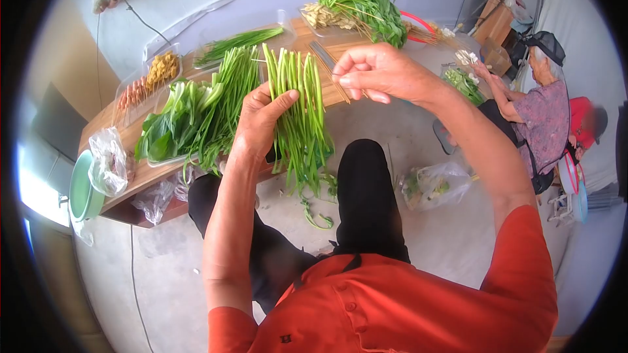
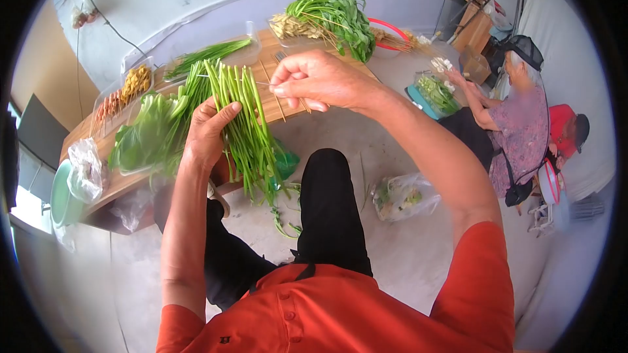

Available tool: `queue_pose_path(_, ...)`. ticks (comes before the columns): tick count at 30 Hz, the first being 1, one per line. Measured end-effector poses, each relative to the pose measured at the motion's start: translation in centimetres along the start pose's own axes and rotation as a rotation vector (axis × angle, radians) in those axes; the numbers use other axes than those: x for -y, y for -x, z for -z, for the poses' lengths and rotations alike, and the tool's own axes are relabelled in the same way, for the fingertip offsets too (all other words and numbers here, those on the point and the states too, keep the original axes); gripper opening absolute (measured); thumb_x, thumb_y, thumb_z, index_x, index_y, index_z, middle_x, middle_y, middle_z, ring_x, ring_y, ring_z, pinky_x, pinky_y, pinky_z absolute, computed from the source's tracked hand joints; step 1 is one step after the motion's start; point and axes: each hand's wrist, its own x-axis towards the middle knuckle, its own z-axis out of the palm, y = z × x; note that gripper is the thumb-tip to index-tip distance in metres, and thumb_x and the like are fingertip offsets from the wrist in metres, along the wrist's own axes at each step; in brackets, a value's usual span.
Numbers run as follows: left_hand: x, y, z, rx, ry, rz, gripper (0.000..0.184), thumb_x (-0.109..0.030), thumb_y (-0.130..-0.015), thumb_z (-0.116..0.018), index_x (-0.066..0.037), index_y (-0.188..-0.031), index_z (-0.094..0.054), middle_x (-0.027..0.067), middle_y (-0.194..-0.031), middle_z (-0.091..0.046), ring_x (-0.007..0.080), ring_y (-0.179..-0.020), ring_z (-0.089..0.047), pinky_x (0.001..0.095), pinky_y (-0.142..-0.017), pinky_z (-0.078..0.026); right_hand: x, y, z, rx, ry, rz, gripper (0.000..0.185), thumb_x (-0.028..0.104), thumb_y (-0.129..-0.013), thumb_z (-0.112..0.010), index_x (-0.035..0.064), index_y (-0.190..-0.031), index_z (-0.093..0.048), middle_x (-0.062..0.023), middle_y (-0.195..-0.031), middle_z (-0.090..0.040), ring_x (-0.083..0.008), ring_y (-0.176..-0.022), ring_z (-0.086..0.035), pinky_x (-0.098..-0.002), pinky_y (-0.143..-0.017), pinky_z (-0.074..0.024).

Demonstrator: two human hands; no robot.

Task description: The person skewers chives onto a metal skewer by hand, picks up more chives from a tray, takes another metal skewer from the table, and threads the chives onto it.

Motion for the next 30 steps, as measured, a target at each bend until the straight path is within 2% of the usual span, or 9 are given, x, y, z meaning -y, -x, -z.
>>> queue_pose_path(2,0.1,-0.3,0.7,0.014,0.065,-0.019,0.016,-0.009,-0.089,-0.066,-0.001,-0.103,-0.067,0.0054,-0.087,-0.070,0.0117,-0.073,-0.066,0.0265,-0.068,-0.054,1.0,0.3,0.8,-0.002,0.165,-0.117,0.018,0.017,-0.094,-0.058,0.0013,-0.101,-0.063,-0.0009,-0.069,-0.059,-0.0011,-0.052,-0.043,-0.0173,-0.044,-0.0307)
queue_pose_path(3,0.3,-0.5,1.0,0.037,0.065,-0.025,0.019,-0.011,-0.088,-0.067,-0.001,-0.103,-0.064,0.0087,-0.092,-0.069,0.0170,-0.076,-0.067,0.0318,-0.072,-0.056,1.2,0.4,0.8,0.007,0.179,-0.107,0.018,0.017,-0.094,-0.058,0.0013,-0.101,-0.063,-0.0009,-0.069,-0.059,-0.0011,-0.052,-0.043,-0.0173,-0.044,-0.0307)
queue_pose_path(5,0.5,-0.2,0.4,0.035,0.039,-0.021,0.029,-0.013,-0.083,-0.072,0.000,-0.108,-0.064,0.0095,-0.099,-0.069,0.0174,-0.086,-0.066,0.0336,-0.080,-0.055,1.7,0.8,0.6,-0.031,0.195,-0.089,0.017,0.017,-0.094,-0.059,0.0014,-0.100,-0.064,0.0006,-0.068,-0.057,-0.0018,-0.055,-0.046,-0.0188,-0.047,-0.0328)
queue_pose_path(10,1.2,-0.1,-0.5,0.301,-0.026,0.087,0.054,-0.015,-0.076,-0.079,-0.001,-0.122,-0.055,0.0119,-0.101,-0.069,0.0200,-0.099,-0.064,0.0344,-0.086,-0.051,3.2,1.7,0.6,-0.055,0.128,-0.037,0.016,0.017,-0.093,-0.059,0.0016,-0.094,-0.065,0.0031,-0.067,-0.055,-0.0032,-0.058,-0.047,-0.0196,-0.052,-0.0354)
queue_pose_path(15,2.9,3.0,0.4,0.463,0.058,0.273,0.052,-0.015,-0.074,-0.080,0.000,-0.118,-0.057,0.0136,-0.090,-0.067,0.0251,-0.085,-0.067,0.0374,-0.078,-0.052,3.7,1.6,2.7,-0.139,0.141,-0.029,0.017,0.017,-0.093,-0.057,0.0018,-0.099,-0.063,0.0046,-0.068,-0.050,0.0007,-0.057,-0.042,-0.0160,-0.047,-0.0273)
queue_pose_path(17,3.1,5.0,0.7,0.448,0.073,0.324,0.057,-0.020,-0.072,-0.083,0.001,-0.118,-0.057,0.0140,-0.088,-0.067,0.0256,-0.082,-0.067,0.0384,-0.079,-0.051,4.2,1.6,3.1,-0.160,0.138,-0.009,0.020,0.019,-0.093,-0.057,0.0014,-0.101,-0.062,0.0045,-0.068,-0.050,0.0008,-0.057,-0.040,-0.0150,-0.046,-0.0256)
queue_pose_path(22,4.9,8.0,3.0,0.370,0.077,0.423,0.043,-0.011,-0.079,-0.077,0.001,-0.114,-0.056,0.0140,-0.091,-0.068,0.0263,-0.081,-0.068,0.0377,-0.080,-0.053,5.6,0.1,3.4,-0.165,0.135,0.076,0.022,0.019,-0.094,-0.057,-0.0011,-0.101,-0.061,0.0036,-0.067,-0.050,-0.0003,-0.055,-0.038,-0.0159,-0.044,-0.0267)
queue_pose_path(26,6.1,8.5,4.0,0.361,-0.129,0.535,0.040,-0.008,-0.084,-0.071,-0.001,-0.121,-0.057,0.0119,-0.094,-0.068,0.0193,-0.081,-0.068,0.0308,-0.074,-0.054,9.3,-1.5,2.7,-0.170,0.162,0.146,0.020,0.017,-0.093,-0.057,-0.0011,-0.100,-0.061,0.0032,-0.068,-0.051,0.0001,-0.054,-0.039,-0.0153,-0.043,-0.0270)
queue_pose_path(30,7.2,8.0,4.2,0.432,-0.228,0.531,0.035,-0.018,-0.088,-0.070,-0.006,-0.119,-0.061,0.0049,-0.098,-0.067,0.0133,-0.081,-0.066,0.0265,-0.073,-0.051,12.1,-5.0,2.1,-0.175,0.127,0.229,0.017,0.014,-0.094,-0.056,-0.0010,-0.100,-0.061,0.0025,-0.068,-0.053,0.0012,-0.050,-0.036,-0.0136,-0.042,-0.0265)
